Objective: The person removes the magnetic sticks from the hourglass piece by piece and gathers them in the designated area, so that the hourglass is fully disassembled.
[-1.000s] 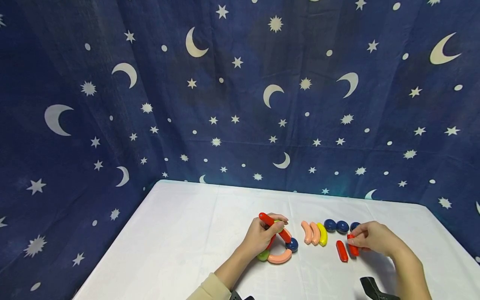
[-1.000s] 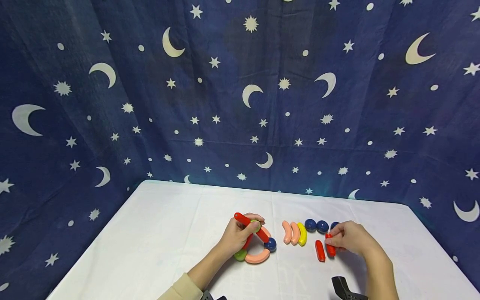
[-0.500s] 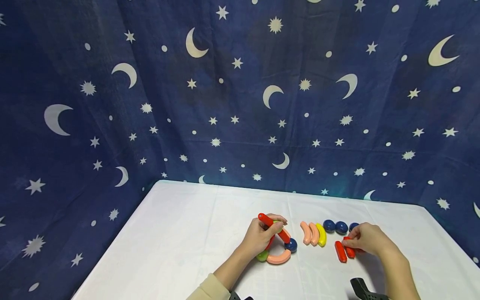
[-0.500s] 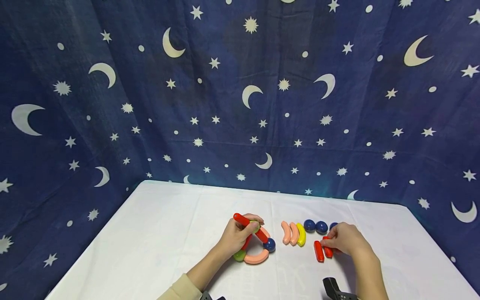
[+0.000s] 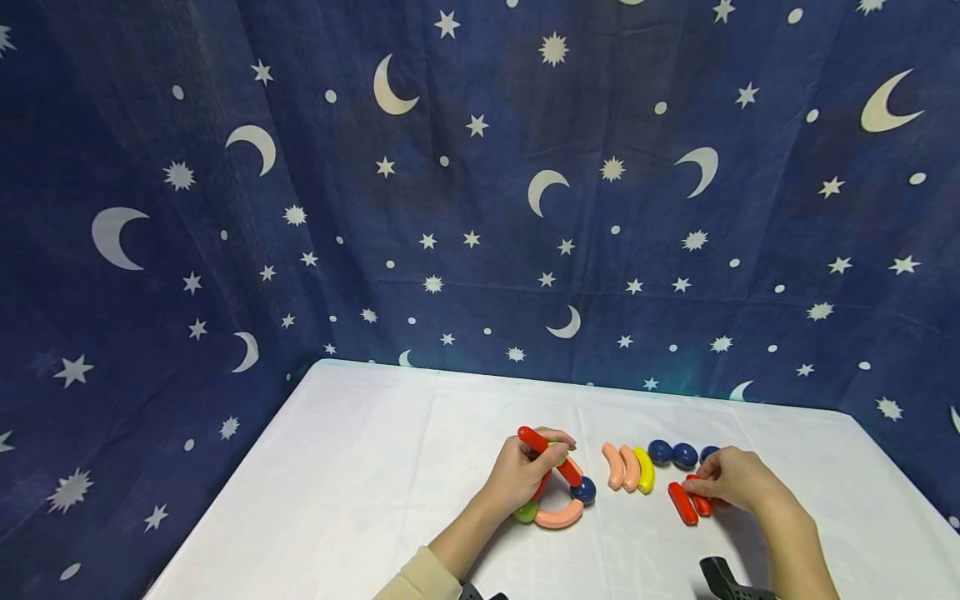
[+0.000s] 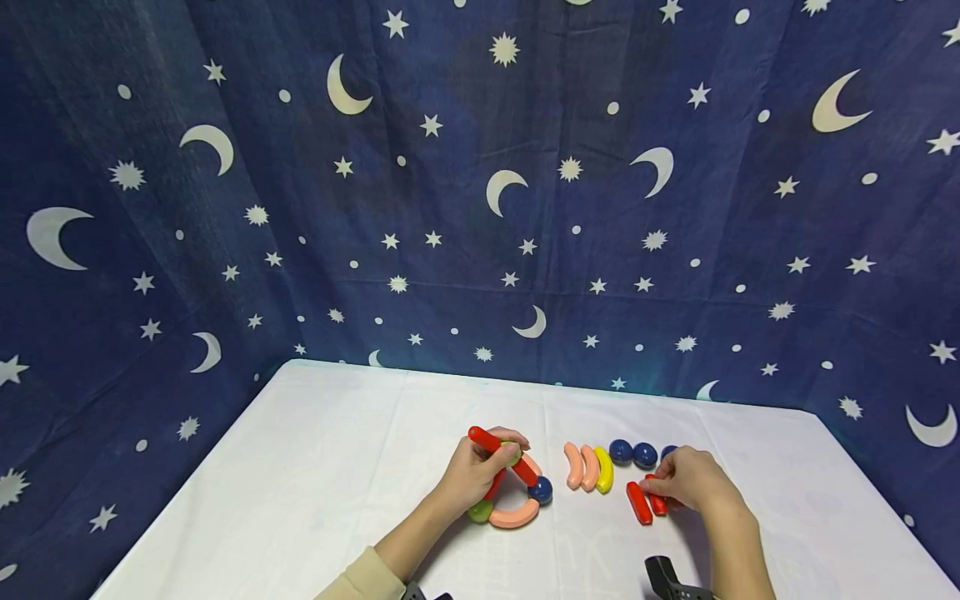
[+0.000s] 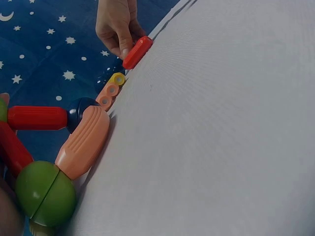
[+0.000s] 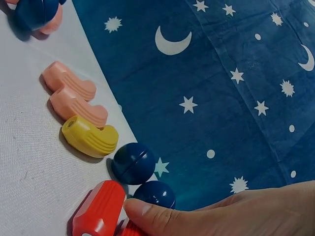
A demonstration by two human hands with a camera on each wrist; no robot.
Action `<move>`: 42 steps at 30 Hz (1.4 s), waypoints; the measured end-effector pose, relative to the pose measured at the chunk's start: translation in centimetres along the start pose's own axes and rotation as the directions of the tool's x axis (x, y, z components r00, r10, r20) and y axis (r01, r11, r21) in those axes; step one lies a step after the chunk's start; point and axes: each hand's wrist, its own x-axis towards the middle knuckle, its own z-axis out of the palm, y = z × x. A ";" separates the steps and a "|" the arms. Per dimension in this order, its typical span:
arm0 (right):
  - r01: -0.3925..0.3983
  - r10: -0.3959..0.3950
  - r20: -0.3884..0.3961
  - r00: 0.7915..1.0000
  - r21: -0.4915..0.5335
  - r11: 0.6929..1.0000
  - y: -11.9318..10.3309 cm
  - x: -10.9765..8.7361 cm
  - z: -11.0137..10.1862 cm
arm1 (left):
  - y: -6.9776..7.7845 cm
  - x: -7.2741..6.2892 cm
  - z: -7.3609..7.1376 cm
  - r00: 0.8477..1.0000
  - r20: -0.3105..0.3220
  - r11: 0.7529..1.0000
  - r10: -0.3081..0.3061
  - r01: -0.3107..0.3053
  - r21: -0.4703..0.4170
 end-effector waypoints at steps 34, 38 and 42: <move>0.431 -0.405 -0.423 0.810 -0.038 0.901 -13.8 -3.9 -1.2 | 0.0 -0.1 0.0 1.000 -0.013 1.000 0.010 -0.010 0.004; 0.587 -0.586 -0.500 0.638 -0.176 0.790 -16.9 -3.7 1.3 | 0.1 0.0 0.0 0.998 -0.014 0.998 0.058 -0.058 0.018; 0.611 -0.635 -0.505 0.584 -0.242 0.754 -18.6 -3.1 3.5 | 0.2 0.1 0.0 0.999 -0.021 0.999 0.040 -0.040 0.019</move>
